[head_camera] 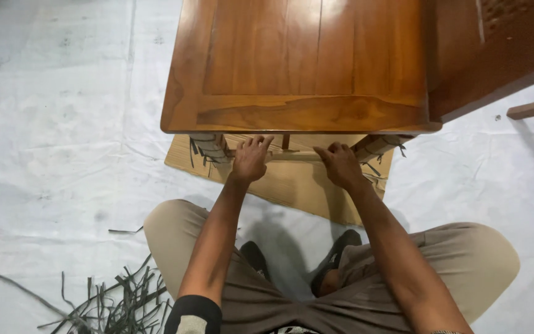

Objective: Packaging a wooden chair by wrapping the legs and frame with cardboard and securing it with plastic straps.

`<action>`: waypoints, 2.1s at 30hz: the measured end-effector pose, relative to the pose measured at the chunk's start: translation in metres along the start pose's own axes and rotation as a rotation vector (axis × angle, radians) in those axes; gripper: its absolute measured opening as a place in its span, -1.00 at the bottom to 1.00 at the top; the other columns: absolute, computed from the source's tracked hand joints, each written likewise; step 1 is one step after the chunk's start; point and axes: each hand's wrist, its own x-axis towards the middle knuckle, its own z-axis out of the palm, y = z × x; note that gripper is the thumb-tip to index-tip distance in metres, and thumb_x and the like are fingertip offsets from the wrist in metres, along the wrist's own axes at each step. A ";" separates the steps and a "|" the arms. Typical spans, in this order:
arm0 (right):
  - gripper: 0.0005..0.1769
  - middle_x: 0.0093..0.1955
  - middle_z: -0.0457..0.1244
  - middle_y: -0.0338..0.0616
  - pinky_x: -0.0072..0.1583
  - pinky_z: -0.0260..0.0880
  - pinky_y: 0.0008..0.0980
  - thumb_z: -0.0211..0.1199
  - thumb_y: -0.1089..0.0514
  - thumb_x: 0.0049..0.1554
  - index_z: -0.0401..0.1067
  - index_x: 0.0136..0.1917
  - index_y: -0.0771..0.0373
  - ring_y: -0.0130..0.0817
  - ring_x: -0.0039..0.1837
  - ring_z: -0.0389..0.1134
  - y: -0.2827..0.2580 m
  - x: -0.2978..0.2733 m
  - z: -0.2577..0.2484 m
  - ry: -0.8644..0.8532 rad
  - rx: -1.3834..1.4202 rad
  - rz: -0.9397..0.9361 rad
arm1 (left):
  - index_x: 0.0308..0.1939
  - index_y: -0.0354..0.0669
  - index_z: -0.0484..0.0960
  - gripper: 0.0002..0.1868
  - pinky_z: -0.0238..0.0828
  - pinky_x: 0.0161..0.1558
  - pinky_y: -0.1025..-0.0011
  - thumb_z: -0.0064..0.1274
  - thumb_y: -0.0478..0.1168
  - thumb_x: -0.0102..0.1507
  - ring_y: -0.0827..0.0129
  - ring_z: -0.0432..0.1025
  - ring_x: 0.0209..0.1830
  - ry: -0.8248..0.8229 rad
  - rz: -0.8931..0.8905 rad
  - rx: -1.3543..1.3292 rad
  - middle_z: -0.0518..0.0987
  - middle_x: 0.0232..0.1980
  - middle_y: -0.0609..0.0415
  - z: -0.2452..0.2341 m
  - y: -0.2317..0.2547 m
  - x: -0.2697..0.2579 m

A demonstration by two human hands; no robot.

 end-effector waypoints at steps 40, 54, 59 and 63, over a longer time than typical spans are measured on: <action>-0.12 0.55 0.09 0.14 0.53 -0.09 0.25 0.17 -0.15 0.22 0.02 0.65 0.26 0.15 0.59 0.05 -0.026 -0.011 0.051 0.157 -0.252 0.144 | 0.48 0.24 0.26 -0.30 -0.17 0.53 0.00 0.12 -0.30 0.29 0.23 0.23 0.45 0.036 0.048 -0.010 0.39 0.33 0.17 0.039 -0.014 -0.003; -0.29 0.45 0.15 -0.05 0.49 0.01 0.16 0.18 0.06 0.17 0.20 0.56 0.17 -0.05 0.48 0.16 -0.064 -0.035 0.058 0.446 -0.144 -0.083 | 0.50 -0.01 0.32 -0.25 -0.15 0.52 -0.16 0.19 -0.26 0.22 0.07 0.14 0.59 0.396 0.022 0.069 0.30 0.52 -0.11 0.014 0.034 -0.045; -0.43 0.31 0.26 -0.13 0.46 0.09 0.15 0.22 0.06 0.13 0.37 0.42 0.07 -0.11 0.35 0.29 -0.077 -0.039 0.086 0.417 -0.082 -0.179 | 0.31 0.08 0.50 -0.49 0.23 0.36 -0.13 0.02 -0.24 0.24 0.13 0.46 0.25 0.662 0.080 0.046 0.50 0.23 0.01 0.032 0.038 -0.071; -0.65 0.24 0.31 -0.25 0.44 0.15 0.04 0.25 0.02 0.17 0.50 0.24 -0.02 -0.20 0.29 0.37 -0.086 -0.042 0.109 0.158 0.001 -0.175 | 0.18 0.07 0.54 -0.62 0.48 0.07 0.17 -0.06 -0.29 0.28 0.18 0.56 -0.05 0.647 0.146 -0.121 0.53 -0.04 0.08 0.046 0.027 -0.098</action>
